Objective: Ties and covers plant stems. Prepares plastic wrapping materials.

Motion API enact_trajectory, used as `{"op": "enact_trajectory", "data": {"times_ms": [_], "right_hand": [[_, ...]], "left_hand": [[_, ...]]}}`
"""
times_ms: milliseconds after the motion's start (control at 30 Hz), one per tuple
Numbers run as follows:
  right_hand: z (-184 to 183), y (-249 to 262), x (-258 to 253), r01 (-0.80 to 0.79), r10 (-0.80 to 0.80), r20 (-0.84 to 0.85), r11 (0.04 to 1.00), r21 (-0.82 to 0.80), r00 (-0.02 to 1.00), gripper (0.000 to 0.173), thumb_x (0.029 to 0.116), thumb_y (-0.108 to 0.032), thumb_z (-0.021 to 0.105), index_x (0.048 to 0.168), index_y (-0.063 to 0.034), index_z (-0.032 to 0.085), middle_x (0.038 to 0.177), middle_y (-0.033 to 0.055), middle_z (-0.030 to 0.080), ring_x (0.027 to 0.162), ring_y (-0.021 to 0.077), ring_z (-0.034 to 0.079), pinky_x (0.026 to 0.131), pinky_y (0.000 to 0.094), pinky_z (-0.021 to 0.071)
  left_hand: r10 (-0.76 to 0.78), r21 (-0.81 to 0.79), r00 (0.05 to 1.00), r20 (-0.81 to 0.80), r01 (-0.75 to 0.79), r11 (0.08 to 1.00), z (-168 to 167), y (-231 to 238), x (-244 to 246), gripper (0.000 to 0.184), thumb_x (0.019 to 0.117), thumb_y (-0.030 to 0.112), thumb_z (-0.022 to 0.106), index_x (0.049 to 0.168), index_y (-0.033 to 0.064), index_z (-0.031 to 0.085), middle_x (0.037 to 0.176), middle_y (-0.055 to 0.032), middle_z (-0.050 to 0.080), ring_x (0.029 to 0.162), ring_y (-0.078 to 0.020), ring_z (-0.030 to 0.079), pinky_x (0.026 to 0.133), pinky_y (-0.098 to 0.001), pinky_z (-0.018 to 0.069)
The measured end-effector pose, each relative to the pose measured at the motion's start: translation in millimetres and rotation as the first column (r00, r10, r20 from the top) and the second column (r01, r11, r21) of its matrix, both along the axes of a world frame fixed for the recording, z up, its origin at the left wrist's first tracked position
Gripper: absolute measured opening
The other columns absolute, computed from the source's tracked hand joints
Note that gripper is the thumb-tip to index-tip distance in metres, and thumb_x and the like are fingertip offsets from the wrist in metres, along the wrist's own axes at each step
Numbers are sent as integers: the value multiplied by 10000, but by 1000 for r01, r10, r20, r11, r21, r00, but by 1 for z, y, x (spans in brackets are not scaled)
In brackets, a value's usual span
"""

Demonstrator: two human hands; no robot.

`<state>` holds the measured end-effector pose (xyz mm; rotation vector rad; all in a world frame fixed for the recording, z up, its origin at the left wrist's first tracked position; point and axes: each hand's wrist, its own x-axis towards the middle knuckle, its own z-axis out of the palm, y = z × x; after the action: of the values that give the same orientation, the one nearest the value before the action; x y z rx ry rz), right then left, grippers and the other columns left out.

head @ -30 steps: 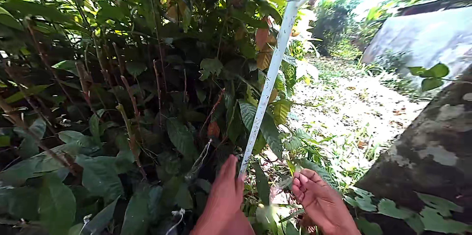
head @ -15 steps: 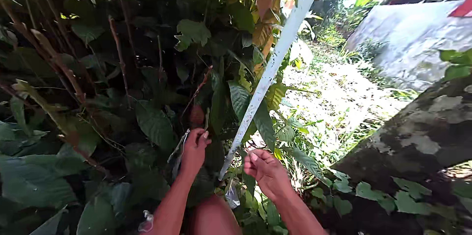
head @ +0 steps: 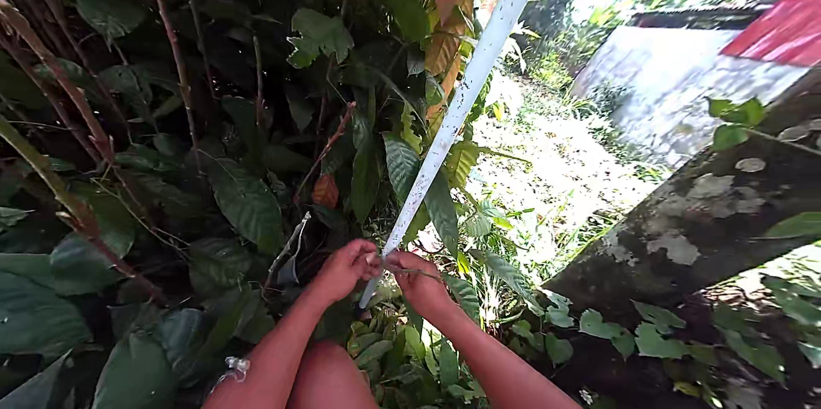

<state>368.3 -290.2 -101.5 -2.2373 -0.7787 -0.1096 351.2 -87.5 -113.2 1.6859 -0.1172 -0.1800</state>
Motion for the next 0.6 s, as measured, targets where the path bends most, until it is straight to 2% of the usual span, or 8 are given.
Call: {"op": "enact_trajectory", "data": {"times_ms": [100,200,267,333,400,500,533,600], "right_hand": [[-9,-2,5,-97,91,116,994,44,989,203,943,11,608,1059,-9,773,1070,134,757,1037,210,723,977,364,571],[-9,-1,5,-97,93,90,995,36,992,182,936,-3,627,1041,-18,775,1038,124,757,1009,197,722,954,356,574],[0,1,3,-17,15,-115,1000,-14,993,204,961,-48,620,1116,-16,749,1084,108,750,1030,164,708,969,337,558],[8,2,8,56,-69,-415,997,-43,907,253,1006,-121,611,1222,-9,679,1077,97,737,949,142,717,902,334,585],[12,-3,1,85,-83,-566,996,-24,820,276,1028,-151,603,1240,22,645,1043,115,719,872,161,721,838,343,606],[33,-8,-56,-71,-2,-383,982,-177,924,337,1028,-130,565,1322,4,658,1083,166,732,901,240,724,874,411,597],[40,-9,-75,-156,75,-348,965,-210,934,368,1021,-124,573,1370,-31,643,1039,172,736,850,253,722,832,425,603],[57,-11,-86,-303,202,-459,940,-156,865,375,1018,-113,598,1390,-72,627,905,134,716,705,217,687,697,398,599]], "left_hand": [[-26,-1,1000,-6,26,1000,-3,0,2,301,996,125,662,1242,-31,583,1080,-119,713,938,-176,731,884,-353,611],[-15,197,989,149,-15,980,-8,0,0,259,924,178,765,1090,6,664,980,-71,732,870,-124,719,859,-330,599],[-38,328,965,259,-51,943,-8,-3,-3,237,970,215,707,1112,25,700,1025,-83,742,918,-150,724,900,-360,589],[-77,426,938,338,-79,901,-4,-7,-5,248,1031,192,600,1164,32,735,1105,-126,723,986,-205,708,947,-389,568],[-78,477,938,338,-99,873,3,-11,-5,250,1049,160,551,1154,34,740,1127,-144,708,1008,-232,694,959,-400,552],[-77,514,971,227,-52,856,15,-15,-3,241,1046,153,555,1150,39,740,1153,-147,701,1028,-242,688,982,-410,540],[-98,523,977,192,-17,852,17,-13,-3,238,1041,156,567,1146,35,743,1146,-155,701,1033,-252,687,988,-421,535],[-198,555,971,136,91,827,12,-16,-3,224,1027,162,596,1117,29,752,1124,-166,706,1049,-275,683,997,-452,525]]}}
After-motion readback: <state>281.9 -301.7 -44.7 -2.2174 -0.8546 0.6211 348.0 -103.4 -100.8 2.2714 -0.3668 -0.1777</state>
